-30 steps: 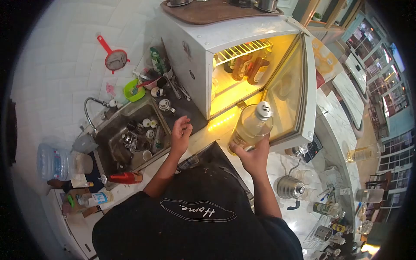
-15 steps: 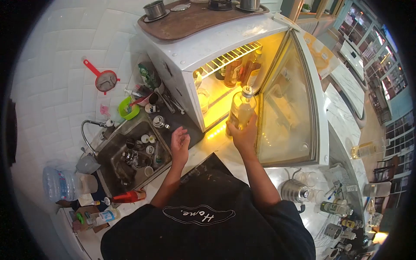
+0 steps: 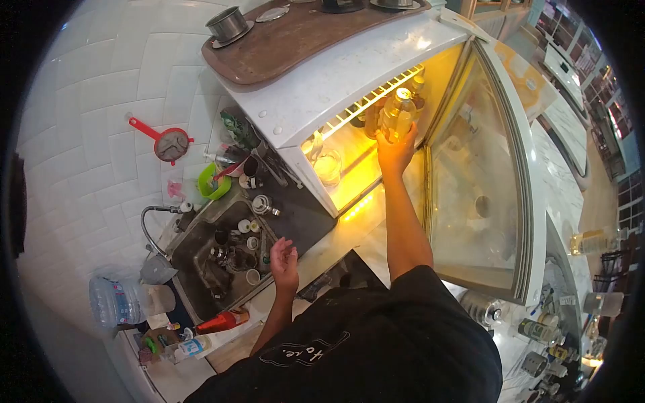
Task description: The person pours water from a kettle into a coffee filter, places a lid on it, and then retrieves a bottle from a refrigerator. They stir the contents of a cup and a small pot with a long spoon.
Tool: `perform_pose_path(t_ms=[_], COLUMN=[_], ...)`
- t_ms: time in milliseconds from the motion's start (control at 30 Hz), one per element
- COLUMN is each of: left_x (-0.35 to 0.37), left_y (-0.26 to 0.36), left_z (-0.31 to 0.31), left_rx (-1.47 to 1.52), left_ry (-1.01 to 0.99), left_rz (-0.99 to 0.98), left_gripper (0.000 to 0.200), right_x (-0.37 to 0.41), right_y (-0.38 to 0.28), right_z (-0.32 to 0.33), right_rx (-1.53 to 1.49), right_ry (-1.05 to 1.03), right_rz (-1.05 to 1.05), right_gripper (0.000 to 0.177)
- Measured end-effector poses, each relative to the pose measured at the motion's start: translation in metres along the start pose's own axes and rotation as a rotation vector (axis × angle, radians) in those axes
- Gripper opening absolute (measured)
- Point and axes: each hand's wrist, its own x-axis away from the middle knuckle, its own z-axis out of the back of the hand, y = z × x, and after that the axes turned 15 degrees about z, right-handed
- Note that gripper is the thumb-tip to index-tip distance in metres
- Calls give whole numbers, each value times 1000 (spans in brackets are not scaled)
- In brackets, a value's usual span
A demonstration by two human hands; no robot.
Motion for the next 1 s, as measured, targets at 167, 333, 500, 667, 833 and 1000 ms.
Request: perform_pose_path(t_ms=[167,333,500,667,833,1000], left_x=[1,-1,-2,-6,6,13], left_y=[-7,-7,-1,-14,-9,-16], left_z=[2,-8,-13,-11,-11,6], left_rx=[3,20,-31,-35,-51,-72], left_ry=[10,-28,-40,-57,-115,-62], left_rz=[27,28,43,26,33,-8], left_gripper=[47,48,49,49,48,47], right_x=[-8,-8,-8,-8,-2,34], right_y=[25,40,35,26,31,39], right_z=[-13,-18,-18,-18,-13,16], right_rx=[36,85,149,237,204,175], right_ry=[-3,-54,-81,-101,-152,-159], right_rz=[50,77,86,54,6,7], right_gripper=[92,95,101,100,102,98])
